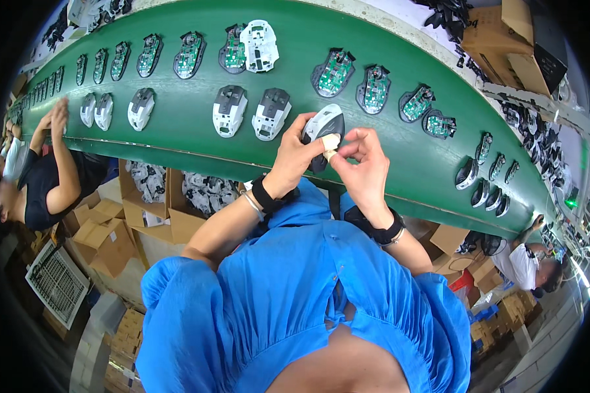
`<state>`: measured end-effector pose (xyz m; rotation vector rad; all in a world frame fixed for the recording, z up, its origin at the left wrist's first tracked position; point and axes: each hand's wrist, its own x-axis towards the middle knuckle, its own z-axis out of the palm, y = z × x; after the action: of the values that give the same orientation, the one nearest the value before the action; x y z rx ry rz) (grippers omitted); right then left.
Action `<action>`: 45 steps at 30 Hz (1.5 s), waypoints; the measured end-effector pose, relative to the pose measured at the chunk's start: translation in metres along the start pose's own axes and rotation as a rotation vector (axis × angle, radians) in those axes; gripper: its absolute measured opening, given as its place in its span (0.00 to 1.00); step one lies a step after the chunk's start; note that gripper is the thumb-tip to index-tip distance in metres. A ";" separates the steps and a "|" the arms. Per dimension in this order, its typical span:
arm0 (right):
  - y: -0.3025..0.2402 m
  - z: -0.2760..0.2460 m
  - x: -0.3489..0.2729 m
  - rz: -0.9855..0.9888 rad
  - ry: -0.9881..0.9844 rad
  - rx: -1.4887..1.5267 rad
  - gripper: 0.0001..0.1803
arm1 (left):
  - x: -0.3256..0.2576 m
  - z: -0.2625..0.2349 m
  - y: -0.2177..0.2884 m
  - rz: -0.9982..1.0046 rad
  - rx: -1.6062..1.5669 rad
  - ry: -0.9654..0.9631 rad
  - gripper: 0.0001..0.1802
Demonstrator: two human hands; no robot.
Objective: The person assembles small electronic devices on a green conveyor belt. They pick up white plastic casings and black components, fit them together by hand, and place the assembled units back onto the belt. The process is repetitive, with the person handling one unit at a time.
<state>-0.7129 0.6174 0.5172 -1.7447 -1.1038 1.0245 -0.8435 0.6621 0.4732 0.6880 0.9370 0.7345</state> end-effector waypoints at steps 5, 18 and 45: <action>-0.013 -0.025 0.001 0.124 -0.182 0.199 0.27 | -0.007 -0.004 0.011 0.062 0.068 -0.163 0.35; 0.012 -0.030 0.023 0.617 -0.539 0.558 0.25 | -0.016 -0.029 -0.012 -0.168 0.113 -0.252 0.30; 0.216 -0.193 -0.019 0.335 1.196 -0.473 0.34 | 0.027 -0.064 -0.010 0.618 1.334 0.119 0.46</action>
<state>-0.4822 0.4978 0.3886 -2.4042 -0.2605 -0.2510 -0.8866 0.6901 0.4258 2.1902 1.2962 0.6036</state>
